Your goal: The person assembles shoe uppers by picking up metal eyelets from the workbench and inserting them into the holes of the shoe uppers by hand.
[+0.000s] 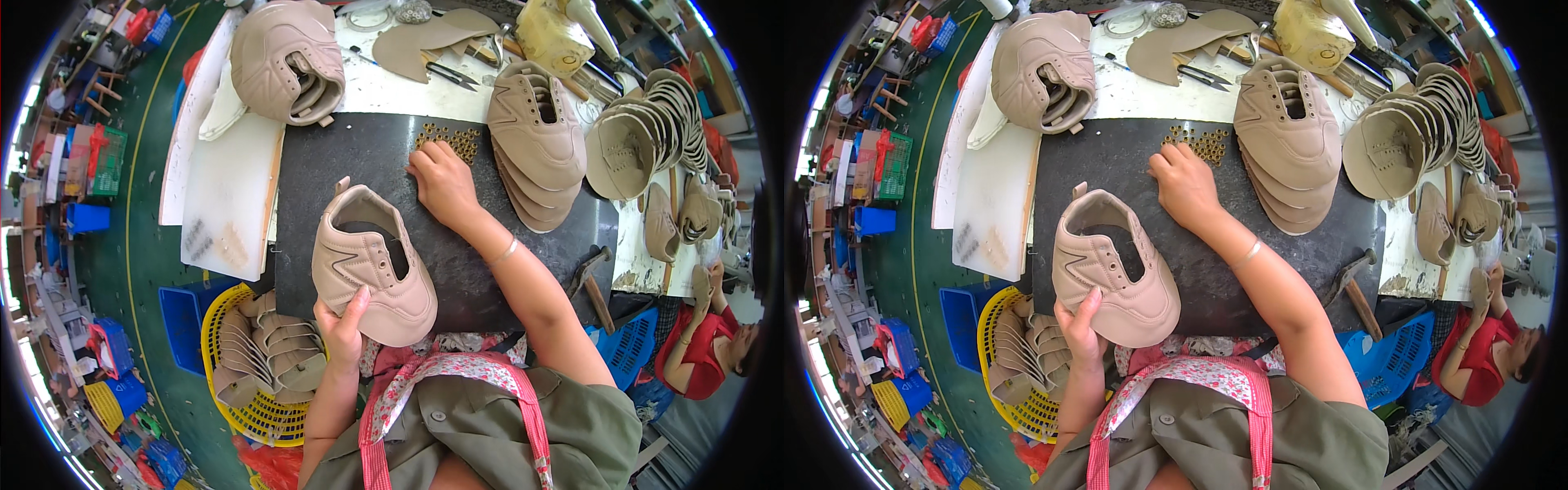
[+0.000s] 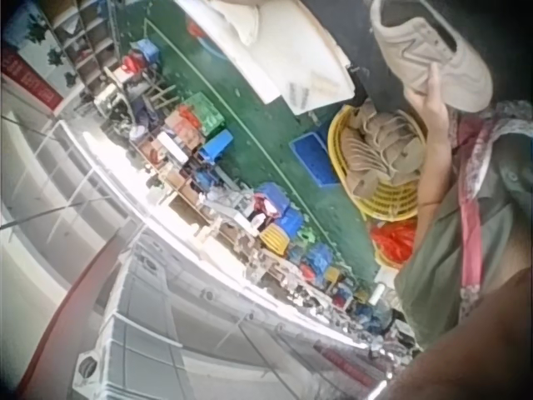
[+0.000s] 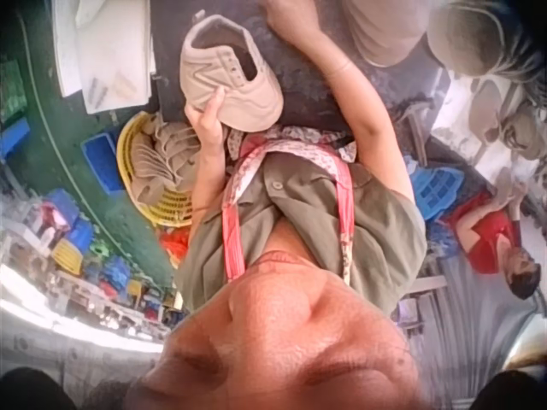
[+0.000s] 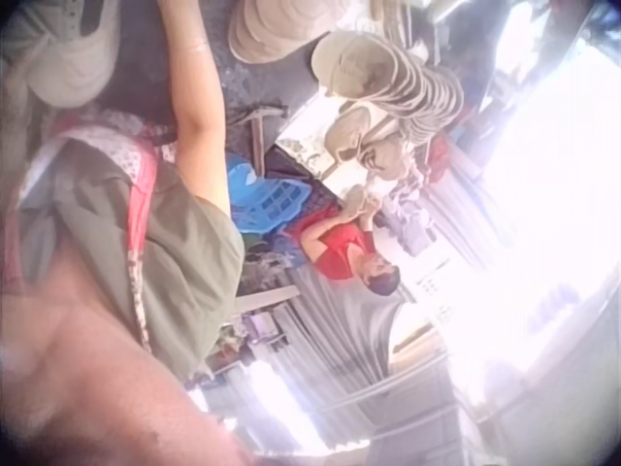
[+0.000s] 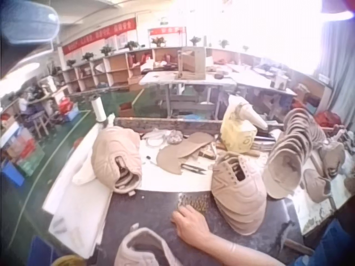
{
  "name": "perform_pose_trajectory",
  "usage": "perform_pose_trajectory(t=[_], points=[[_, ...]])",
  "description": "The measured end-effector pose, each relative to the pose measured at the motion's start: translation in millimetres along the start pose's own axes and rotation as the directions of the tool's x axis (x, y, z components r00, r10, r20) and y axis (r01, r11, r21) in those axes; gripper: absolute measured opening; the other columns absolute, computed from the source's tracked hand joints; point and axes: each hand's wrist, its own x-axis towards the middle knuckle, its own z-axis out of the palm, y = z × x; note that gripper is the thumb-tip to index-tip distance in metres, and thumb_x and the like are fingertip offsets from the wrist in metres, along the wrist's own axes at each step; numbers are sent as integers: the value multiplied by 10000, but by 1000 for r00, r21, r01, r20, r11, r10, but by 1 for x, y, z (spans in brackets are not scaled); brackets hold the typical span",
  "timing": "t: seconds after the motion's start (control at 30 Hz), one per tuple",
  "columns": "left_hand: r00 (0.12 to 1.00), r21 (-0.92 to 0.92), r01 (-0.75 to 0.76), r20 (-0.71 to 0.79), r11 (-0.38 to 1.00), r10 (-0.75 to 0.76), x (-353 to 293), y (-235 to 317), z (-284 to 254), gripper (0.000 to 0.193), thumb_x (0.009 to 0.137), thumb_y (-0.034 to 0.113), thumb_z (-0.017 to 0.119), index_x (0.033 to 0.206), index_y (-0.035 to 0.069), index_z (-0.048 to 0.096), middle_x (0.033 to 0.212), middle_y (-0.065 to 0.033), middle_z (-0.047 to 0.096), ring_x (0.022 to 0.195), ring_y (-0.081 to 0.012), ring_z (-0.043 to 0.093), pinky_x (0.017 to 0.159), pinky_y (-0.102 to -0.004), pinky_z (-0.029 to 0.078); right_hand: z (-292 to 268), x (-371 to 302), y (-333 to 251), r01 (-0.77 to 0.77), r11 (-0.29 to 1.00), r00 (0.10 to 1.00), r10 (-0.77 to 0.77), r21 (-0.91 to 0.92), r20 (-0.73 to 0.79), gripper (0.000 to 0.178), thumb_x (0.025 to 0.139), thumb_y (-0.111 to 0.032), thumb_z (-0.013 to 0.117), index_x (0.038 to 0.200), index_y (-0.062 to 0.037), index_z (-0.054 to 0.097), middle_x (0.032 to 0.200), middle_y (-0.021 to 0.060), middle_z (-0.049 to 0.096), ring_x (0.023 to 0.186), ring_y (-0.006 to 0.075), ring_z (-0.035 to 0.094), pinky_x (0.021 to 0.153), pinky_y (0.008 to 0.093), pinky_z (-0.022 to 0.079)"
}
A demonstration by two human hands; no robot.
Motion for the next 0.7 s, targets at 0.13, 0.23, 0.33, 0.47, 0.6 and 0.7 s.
perform_pose_trajectory(t=[0.13, 0.23, 0.33, 0.47, 0.6, 0.7], points=[[1000, -4, 0, -10, 1000, 0, 3, -2, -1, 406, 763, 14, 558, 1147, -75, 464, 1064, -142, 566, 922, -187, 574, 835, -302, 441, -37, -15, -28, -274, 774, 961, 202, 570, 188, 95, 737, 20, 615, 815, -22, 582, 891, 72, 575, 785, 190, 581, 664, 274, 478], [1000, -1, 1, 18, 1000, -1, 3, -1, 2, 410, 764, 13, 557, 1152, -77, 460, 1073, -150, 563, 934, -195, 574, 844, -307, 441, -56, -26, -53, -393, 125, 904, 236, 911, 358, 160, 733, 64, 620, 875, -9, 619, 915, 63, 604, 841, 134, 588, 713, 248, 484], [999, 27, -2, 35, 1000, 1, 5, -2, 5, 413, 766, 16, 557, 1156, -78, 458, 1082, -155, 559, 947, -201, 572, 851, -311, 441, -59, -27, -56, -333, 342, 943, 142, 879, 302, 127, 736, 47, 636, 843, -17, 657, 905, 82, 616, 858, 129, 586, 737, 244, 495], [997, 78, -36, 65, 996, 31, 2, -5, 4, 417, 770, 20, 557, 1161, -82, 455, 1092, -159, 555, 961, -203, 568, 856, -314, 441, -61, -28, -65, -401, 351, 915, 102, 847, 391, 135, 733, 59, 622, 839, -11, 668, 896, 71, 618, 779, 124, 595, 697, 227, 495], [997, 64, -36, 65, 997, 32, -2, -3, 5, 413, 770, 21, 558, 1157, -84, 458, 1090, -158, 557, 962, -199, 567, 857, -311, 439, -56, -32, -66, -556, 74, 826, 161, 828, 540, 94, 734, 51, 624, 814, 10, 596, 847, 62, 609, 753, 96, 589, 655, 213, 493], [996, 145, -58, 76, 988, 48, -2, -5, 2, 398, 769, 19, 555, 1143, -82, 467, 1087, -157, 559, 957, -196, 568, 857, -310, 435, -53, -29, -66, -606, -28, 779, 182, 795, 600, 125, 741, 39, 639, 805, -8, 542, 808, 60, 605, 734, 82, 586, 621, 201, 486]])
